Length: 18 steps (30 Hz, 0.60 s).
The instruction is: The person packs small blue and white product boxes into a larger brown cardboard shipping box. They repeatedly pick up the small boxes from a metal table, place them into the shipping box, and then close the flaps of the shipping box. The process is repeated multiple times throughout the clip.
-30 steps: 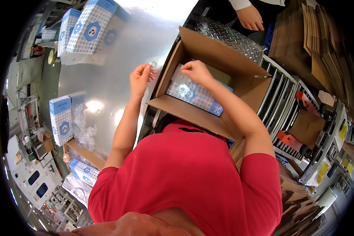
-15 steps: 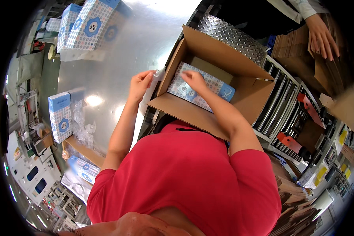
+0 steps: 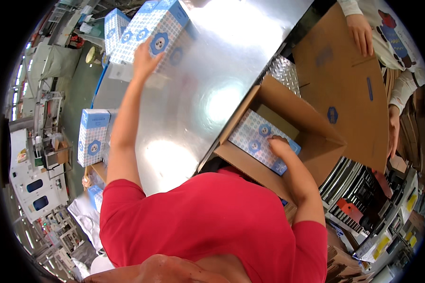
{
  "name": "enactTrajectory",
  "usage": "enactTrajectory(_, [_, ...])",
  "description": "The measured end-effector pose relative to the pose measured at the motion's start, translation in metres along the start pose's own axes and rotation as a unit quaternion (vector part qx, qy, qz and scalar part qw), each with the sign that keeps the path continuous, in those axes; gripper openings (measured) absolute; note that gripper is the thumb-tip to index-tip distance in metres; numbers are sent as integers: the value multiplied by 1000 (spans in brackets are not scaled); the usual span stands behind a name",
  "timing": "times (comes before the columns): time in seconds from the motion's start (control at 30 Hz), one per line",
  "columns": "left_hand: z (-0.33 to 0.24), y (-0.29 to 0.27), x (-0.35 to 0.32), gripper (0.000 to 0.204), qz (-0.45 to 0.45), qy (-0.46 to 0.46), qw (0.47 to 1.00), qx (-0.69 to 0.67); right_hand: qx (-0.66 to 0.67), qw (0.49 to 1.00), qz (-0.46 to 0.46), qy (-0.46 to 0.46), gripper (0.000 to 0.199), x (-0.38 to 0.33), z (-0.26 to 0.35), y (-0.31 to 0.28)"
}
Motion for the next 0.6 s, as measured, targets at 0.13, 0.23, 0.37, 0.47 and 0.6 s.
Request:
enactTrajectory(0.13, [74, 26, 68, 98, 171, -85, 966, 176, 120, 977, -170, -56, 30, 6, 60, -88])
enactTrajectory(0.23, [89, 62, 89, 102, 216, -94, 967, 94, 167, 946, -247, -125, 30, 14, 108, -139])
enactTrajectory(0.37, [2, 32, 71, 87, 267, -13, 963, 32, 56, 907, -369, -193, 49, 33, 187, -195])
enactTrajectory(0.47, [-58, -8, 7, 87, 302, 229, 919, -103, -89, 903, -360, -215, 73, 48, 258, -246])
enactTrajectory(0.6, [55, 20, 69, 88, 65, 41, 994, -80, -158, 943, -187, -225, 93, 91, 270, -226])
Point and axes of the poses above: each hand's wrist, its own x-axis towards the middle knuckle, its own y-axis out of the palm, z = x × y, the point moved 4 cm from there along x, towards the middle knuckle, and after that the axes turned 9 degrees about x, right-handed, at the moved point
